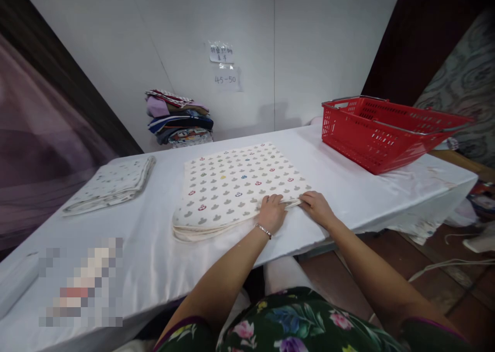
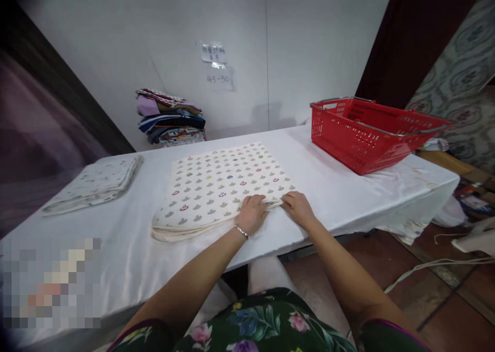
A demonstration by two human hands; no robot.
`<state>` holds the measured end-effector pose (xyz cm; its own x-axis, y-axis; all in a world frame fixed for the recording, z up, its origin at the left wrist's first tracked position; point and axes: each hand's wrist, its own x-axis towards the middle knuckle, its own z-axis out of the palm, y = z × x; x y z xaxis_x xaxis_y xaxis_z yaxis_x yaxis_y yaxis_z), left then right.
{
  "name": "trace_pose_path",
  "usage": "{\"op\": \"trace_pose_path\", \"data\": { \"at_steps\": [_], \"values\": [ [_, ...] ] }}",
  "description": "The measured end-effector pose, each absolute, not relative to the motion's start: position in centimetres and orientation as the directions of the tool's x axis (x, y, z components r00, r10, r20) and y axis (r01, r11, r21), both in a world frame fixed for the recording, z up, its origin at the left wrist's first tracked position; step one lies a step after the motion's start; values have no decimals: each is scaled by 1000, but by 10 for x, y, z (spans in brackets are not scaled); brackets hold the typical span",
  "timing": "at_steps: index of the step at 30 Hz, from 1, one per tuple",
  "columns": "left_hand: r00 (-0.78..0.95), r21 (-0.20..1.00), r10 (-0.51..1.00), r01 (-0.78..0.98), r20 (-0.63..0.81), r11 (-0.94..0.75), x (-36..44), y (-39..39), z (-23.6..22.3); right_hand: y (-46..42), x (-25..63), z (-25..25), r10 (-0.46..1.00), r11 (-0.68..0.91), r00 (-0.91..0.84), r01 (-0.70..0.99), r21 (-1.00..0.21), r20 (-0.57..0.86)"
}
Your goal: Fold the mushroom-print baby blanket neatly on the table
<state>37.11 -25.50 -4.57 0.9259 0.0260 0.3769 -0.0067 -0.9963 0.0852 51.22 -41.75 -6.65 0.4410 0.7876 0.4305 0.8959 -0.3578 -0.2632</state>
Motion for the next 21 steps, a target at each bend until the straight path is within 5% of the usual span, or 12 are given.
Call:
{"op": "trace_pose_path", "data": {
  "at_steps": [8, 21],
  "values": [
    [921, -8, 28, 34, 389, -999, 363, -248, -47, -418, 513, -67, 785, -362, 449, 892, -271, 428],
    [941, 182, 22, -42, 337, -982, 354, -240, -43, -418, 512, -68, 786, -361, 444, 895, -263, 431]
  ]
}}
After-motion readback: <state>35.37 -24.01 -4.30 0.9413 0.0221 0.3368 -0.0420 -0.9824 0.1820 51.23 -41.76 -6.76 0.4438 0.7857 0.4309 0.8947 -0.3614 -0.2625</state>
